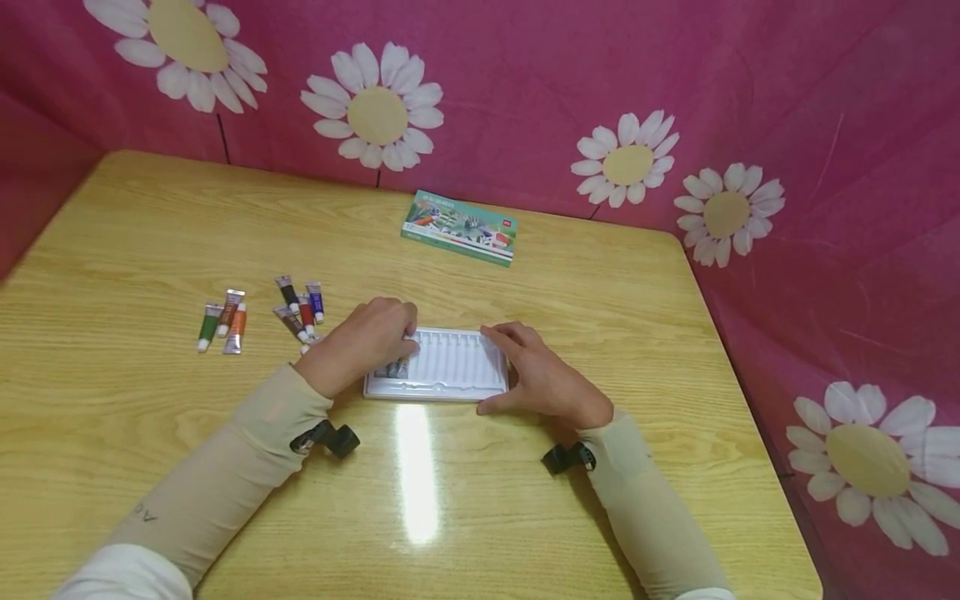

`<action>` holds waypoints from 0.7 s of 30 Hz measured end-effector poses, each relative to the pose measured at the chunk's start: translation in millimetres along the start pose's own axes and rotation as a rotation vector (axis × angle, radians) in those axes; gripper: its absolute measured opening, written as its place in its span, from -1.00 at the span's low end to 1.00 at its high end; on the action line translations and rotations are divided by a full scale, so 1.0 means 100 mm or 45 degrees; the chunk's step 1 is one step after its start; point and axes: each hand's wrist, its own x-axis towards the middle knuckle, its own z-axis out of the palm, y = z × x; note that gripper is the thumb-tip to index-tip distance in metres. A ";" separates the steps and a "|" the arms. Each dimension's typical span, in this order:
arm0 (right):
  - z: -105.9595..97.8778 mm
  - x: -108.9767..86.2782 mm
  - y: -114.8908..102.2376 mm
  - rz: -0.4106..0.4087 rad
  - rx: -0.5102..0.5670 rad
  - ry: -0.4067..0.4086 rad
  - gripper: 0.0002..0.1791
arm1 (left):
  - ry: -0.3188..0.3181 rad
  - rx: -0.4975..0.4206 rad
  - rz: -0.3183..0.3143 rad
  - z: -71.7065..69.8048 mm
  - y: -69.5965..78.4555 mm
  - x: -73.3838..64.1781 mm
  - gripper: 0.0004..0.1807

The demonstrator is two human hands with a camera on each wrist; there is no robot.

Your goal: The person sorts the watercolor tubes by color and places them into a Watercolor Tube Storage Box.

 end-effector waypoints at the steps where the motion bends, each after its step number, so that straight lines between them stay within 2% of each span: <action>1: 0.00 0.00 0.00 -0.001 -0.002 0.001 0.24 | 0.003 -0.004 0.001 0.00 0.00 0.00 -0.82; 12: 0.01 -0.01 0.00 0.003 0.001 0.000 0.24 | 0.048 -0.058 0.034 0.02 -0.05 0.02 -0.81; 16: 0.01 -0.01 0.01 -0.006 -0.006 0.008 0.23 | 0.031 -0.050 0.031 0.02 -0.05 0.02 -0.76; 21: 0.00 -0.01 0.00 -0.001 -0.004 0.007 0.23 | -0.020 0.018 0.051 -0.03 -0.01 -0.02 -0.70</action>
